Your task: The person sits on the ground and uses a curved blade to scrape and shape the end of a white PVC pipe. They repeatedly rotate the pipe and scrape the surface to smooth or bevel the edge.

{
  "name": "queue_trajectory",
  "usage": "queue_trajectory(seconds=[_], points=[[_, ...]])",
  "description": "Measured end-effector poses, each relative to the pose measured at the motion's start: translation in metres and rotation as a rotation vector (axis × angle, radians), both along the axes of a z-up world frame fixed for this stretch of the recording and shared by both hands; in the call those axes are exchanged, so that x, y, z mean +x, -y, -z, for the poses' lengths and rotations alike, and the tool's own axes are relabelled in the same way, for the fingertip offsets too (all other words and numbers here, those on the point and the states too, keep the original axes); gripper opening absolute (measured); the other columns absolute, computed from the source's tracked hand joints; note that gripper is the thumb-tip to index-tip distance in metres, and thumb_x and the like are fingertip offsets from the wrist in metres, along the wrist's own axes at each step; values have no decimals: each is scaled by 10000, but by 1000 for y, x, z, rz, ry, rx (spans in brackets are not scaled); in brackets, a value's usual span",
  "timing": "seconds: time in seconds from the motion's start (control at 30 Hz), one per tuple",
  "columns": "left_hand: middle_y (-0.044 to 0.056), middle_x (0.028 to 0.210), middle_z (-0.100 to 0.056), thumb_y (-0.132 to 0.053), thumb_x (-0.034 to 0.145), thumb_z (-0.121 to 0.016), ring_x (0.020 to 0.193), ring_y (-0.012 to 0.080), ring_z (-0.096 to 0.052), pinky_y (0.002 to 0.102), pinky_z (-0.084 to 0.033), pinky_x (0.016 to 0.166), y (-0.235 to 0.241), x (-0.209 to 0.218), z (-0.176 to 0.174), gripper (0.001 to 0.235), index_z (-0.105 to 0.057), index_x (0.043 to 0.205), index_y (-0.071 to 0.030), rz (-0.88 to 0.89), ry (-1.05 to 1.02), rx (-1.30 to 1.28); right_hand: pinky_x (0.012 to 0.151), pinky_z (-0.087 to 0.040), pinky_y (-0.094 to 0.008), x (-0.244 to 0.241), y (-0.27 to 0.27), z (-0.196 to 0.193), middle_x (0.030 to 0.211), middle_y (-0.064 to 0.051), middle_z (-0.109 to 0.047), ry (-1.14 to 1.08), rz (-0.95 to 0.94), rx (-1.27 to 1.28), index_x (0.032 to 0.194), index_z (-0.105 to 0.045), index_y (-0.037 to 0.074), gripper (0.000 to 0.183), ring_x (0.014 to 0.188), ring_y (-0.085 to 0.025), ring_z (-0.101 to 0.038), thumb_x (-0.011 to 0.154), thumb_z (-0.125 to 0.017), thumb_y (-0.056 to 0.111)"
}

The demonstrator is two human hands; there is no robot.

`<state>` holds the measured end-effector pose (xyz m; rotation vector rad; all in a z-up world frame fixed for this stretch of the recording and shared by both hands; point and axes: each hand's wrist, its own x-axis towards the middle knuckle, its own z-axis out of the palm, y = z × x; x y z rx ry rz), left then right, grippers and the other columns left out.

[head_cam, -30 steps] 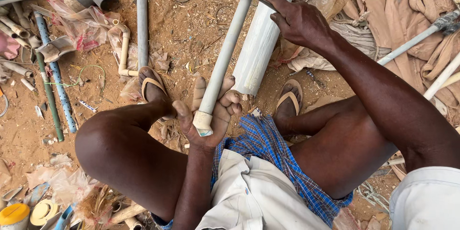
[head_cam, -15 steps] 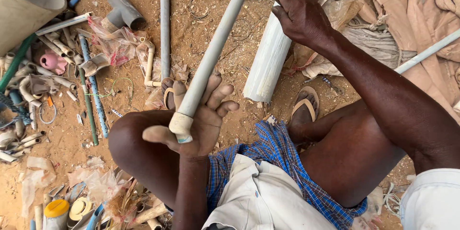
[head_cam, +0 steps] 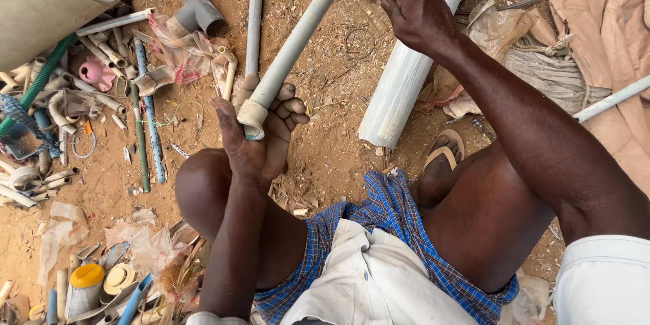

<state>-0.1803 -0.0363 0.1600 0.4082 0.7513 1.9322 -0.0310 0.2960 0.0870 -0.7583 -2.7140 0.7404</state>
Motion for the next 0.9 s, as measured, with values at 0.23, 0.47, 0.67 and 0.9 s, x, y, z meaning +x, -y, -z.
queue_trajectory(seconds=[0.23,0.47,0.67,0.9], points=[[199,1113,-622,-753,1028,-521,952,298,-619,435,-557,875,0,2,-5,807,-416,1445,-70,-118,79,98,435,-504,-309,-7,53,-32,816,-55,-659,-101,-185,-40,1575,-435,66,467,482,-147,-534,1155,-523,251],[179,1249,-611,-479,932,-838,1050,284,-658,394,-580,890,2,3,-31,978,-226,1618,-146,-100,-266,118,601,-542,-365,-9,98,-53,714,-93,-644,-228,-280,-190,1533,-466,50,464,613,-146,-644,1140,-531,287],[192,1178,-663,-334,987,-840,975,258,-695,368,-601,874,12,3,-16,921,-245,1623,-35,-223,-348,-102,515,-548,-306,-24,49,-27,727,-19,-606,-184,-43,-501,1443,-525,73,425,608,-108,-621,1144,-456,368],[136,1146,-693,-387,962,-839,1031,211,-713,336,-627,904,13,2,-7,876,-328,1587,-45,-211,-542,-163,490,-542,-302,-14,41,-31,712,10,-582,-224,38,-550,1433,-523,49,452,598,-98,-625,1125,-471,376]])
